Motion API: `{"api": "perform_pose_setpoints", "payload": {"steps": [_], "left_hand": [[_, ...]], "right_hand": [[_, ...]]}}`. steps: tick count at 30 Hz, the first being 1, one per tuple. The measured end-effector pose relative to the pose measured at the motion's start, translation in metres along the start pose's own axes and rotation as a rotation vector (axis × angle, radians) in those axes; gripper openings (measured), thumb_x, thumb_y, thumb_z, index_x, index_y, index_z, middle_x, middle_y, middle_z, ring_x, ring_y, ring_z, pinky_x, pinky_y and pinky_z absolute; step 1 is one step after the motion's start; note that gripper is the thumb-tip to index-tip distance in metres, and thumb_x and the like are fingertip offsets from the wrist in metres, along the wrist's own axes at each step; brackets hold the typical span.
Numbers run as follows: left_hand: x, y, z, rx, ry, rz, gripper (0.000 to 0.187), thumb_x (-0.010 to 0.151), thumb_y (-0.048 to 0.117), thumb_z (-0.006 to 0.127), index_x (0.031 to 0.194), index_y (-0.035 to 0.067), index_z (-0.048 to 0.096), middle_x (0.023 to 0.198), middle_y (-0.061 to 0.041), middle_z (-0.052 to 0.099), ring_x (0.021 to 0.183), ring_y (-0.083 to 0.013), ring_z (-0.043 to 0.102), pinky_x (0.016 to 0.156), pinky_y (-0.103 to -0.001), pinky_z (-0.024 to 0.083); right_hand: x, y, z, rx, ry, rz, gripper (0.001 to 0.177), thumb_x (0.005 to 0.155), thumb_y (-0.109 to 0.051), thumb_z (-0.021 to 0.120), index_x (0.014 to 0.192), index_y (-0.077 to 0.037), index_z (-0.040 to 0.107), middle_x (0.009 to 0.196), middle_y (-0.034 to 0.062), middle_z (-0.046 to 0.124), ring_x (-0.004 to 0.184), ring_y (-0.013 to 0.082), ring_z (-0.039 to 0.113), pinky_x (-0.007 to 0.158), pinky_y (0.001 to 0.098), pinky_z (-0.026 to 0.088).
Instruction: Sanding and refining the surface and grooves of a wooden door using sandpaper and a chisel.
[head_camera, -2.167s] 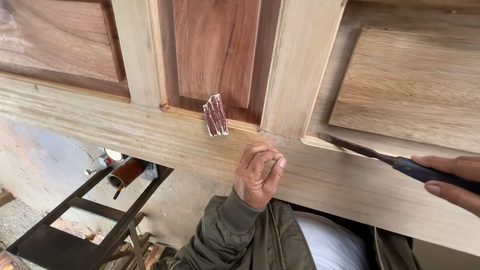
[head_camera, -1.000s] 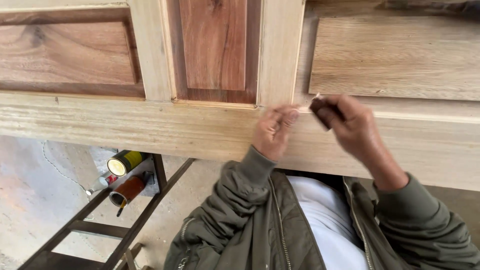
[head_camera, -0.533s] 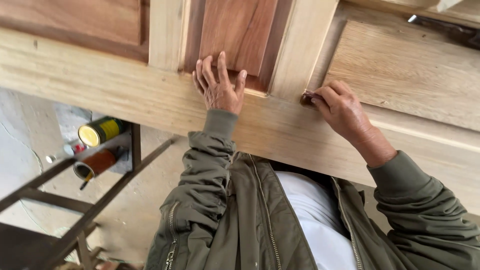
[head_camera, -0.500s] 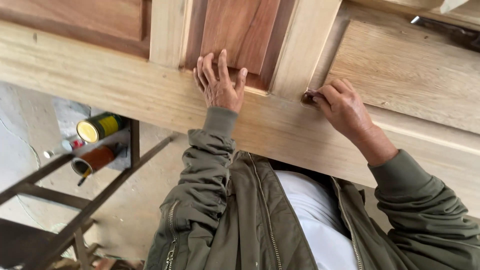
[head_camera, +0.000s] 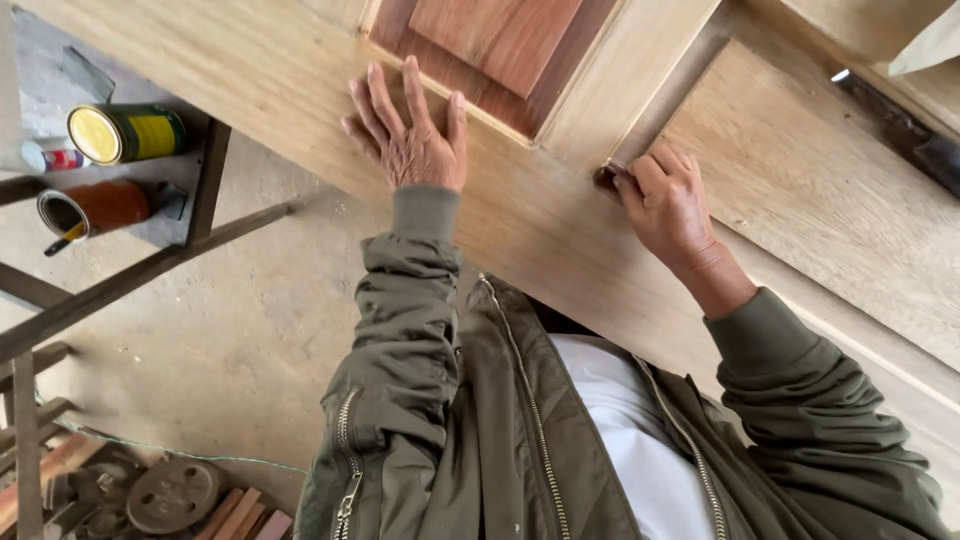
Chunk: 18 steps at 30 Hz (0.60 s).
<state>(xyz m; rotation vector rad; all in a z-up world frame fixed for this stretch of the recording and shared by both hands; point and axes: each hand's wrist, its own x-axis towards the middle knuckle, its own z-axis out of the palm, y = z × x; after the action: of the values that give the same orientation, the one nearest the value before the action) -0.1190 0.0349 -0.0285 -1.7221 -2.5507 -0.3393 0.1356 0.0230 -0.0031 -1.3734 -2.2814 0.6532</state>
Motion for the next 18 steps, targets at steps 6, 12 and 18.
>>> {"api": "perform_pose_setpoints", "payload": {"steps": [6,12,18], "left_hand": [[0.007,0.000,-0.001,-0.001,-0.021,0.000,0.053,0.085,0.049,0.048,0.127,0.019,0.037,0.132,-0.013,0.024,0.126,-0.0330,0.014,0.103,-0.056,0.009],[0.000,0.002,0.001,0.012,-0.004,-0.002,0.051,0.085,0.050,0.050,0.126,0.022,0.038,0.131,-0.010,0.025,0.126,-0.0317,0.017,0.103,-0.055,0.014],[-0.005,-0.001,0.006,0.039,-0.013,-0.017,0.054,0.085,0.052,0.052,0.127,0.024,0.036,0.132,-0.009,0.025,0.127,-0.0311,0.016,0.104,-0.055,0.013]], "right_hand": [[-0.008,0.012,-0.002,-0.063,0.013,-0.067,0.026,0.081,-0.001,0.059,0.062,-0.002,0.041,0.064,0.0086,0.038,0.059,0.0260,0.038,0.055,0.0368,0.034],[-0.015,0.004,-0.001,-0.099,0.047,-0.031,0.024,0.083,-0.002,0.059,0.065,-0.003,0.043,0.068,0.0070,0.041,0.057,0.0235,0.040,0.049,0.0343,0.033],[-0.013,0.008,0.012,-0.092,0.063,0.003,0.031,0.087,-0.008,0.054,0.063,-0.003,0.037,0.066,0.0119,0.039,0.057,0.0312,0.040,0.053,0.0394,0.032]]}}
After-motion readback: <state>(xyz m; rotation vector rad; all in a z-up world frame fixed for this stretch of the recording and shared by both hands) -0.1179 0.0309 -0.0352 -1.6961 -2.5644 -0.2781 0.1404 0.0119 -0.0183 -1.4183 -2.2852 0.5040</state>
